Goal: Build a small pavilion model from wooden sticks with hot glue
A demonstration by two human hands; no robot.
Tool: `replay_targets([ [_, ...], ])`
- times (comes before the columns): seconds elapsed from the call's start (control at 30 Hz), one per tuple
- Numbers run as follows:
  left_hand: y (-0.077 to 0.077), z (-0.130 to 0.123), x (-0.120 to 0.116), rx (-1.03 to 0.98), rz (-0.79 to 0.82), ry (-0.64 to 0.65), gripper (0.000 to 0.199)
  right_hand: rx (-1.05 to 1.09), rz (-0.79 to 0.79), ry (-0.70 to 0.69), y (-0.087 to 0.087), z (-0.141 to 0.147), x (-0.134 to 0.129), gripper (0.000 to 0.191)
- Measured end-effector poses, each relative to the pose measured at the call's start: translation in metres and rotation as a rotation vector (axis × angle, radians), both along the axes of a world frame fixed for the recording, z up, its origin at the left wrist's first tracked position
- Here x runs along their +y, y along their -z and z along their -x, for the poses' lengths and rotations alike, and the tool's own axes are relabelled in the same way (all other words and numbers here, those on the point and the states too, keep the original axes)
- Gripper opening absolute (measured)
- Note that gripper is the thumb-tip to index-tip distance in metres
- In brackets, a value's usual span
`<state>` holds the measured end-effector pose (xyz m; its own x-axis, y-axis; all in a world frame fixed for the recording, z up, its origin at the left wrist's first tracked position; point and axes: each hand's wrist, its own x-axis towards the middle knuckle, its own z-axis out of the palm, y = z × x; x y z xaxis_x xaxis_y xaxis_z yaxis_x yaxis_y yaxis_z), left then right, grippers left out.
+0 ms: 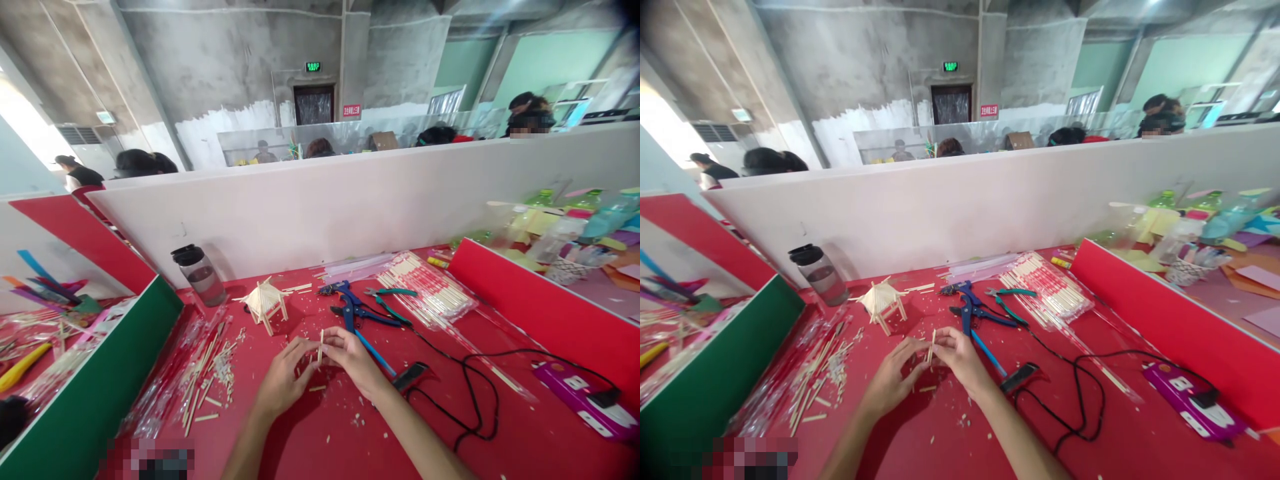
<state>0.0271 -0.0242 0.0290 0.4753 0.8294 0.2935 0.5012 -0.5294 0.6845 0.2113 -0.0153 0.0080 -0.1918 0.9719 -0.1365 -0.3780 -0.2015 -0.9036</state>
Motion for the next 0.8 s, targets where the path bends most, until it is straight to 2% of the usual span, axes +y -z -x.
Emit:
replay_targets([
  [0.4,0.012,0.005,0.006,-0.037,-0.024,-0.004,0.029,0.030,0.005,-0.010,-0.003,-0.001,-0.001,0.042],
  [0.67,0.007,0.004,0.002,0.039,-0.155,0.016,0.034,0.081,0.026,-0.011,-0.006,-0.001,-0.002,0.043],
  [0.8,0.006,0.004,0.001,0.042,-0.162,0.024,0.034,0.109,0.032,-0.011,-0.009,-0.003,-0.003,0.043],
])
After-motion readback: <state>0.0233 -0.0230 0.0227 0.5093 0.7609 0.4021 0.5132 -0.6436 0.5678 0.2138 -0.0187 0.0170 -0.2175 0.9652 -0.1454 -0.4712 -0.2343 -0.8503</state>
